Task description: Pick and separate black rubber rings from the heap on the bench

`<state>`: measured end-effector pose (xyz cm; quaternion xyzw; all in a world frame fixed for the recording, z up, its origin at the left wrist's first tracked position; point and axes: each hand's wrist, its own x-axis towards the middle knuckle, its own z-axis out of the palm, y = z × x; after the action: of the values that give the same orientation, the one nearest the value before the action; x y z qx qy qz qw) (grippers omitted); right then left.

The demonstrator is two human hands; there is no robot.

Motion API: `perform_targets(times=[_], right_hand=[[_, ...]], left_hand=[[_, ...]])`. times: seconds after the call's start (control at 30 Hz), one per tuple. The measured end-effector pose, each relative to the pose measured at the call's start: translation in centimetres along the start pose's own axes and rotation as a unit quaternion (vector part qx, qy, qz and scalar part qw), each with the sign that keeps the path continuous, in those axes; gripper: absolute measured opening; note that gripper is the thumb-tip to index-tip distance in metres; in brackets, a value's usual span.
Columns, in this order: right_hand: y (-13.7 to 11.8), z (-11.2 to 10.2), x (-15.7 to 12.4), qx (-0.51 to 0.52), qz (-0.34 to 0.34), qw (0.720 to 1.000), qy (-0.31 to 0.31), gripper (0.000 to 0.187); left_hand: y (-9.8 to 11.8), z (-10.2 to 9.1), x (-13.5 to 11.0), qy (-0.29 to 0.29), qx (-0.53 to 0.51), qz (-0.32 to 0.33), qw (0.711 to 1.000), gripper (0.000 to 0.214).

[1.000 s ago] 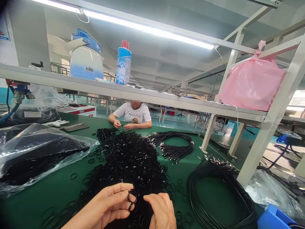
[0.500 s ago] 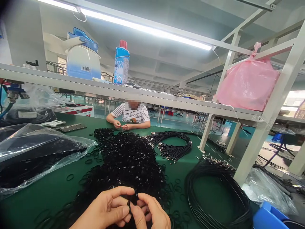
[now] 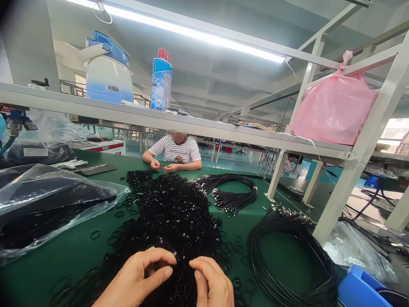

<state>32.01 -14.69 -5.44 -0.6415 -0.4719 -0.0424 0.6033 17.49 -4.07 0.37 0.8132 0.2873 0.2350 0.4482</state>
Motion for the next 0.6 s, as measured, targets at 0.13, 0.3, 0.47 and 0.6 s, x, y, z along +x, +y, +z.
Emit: perform_targets(times=[0.13, 0.3, 0.47, 0.6], right_hand=[[0.0, 0.0, 0.0, 0.004, -0.020, 1.000, -0.002, 0.020], [-0.9, -0.9, 0.4, 0.006, 0.042, 0.999, -0.025, 0.022], [-1.8, -1.9, 0.7, 0.026, 0.039, 0.997, -0.065, 0.027], [-2.3, -2.3, 0.7, 0.006, 0.010, 0.996, -0.092, 0.032]], left_hand=[[0.3, -0.3, -0.5, 0.024, 0.061, 0.032, 0.997, 0.016], [1.1, -0.4, -0.9, 0.038, 0.159, 0.045, 0.985, 0.025], [0.3, -0.4, -0.6, 0.061, 0.181, 0.094, 0.977, 0.012], [0.0, -0.7, -0.3, 0.055, 0.143, 0.121, 0.981, 0.027]])
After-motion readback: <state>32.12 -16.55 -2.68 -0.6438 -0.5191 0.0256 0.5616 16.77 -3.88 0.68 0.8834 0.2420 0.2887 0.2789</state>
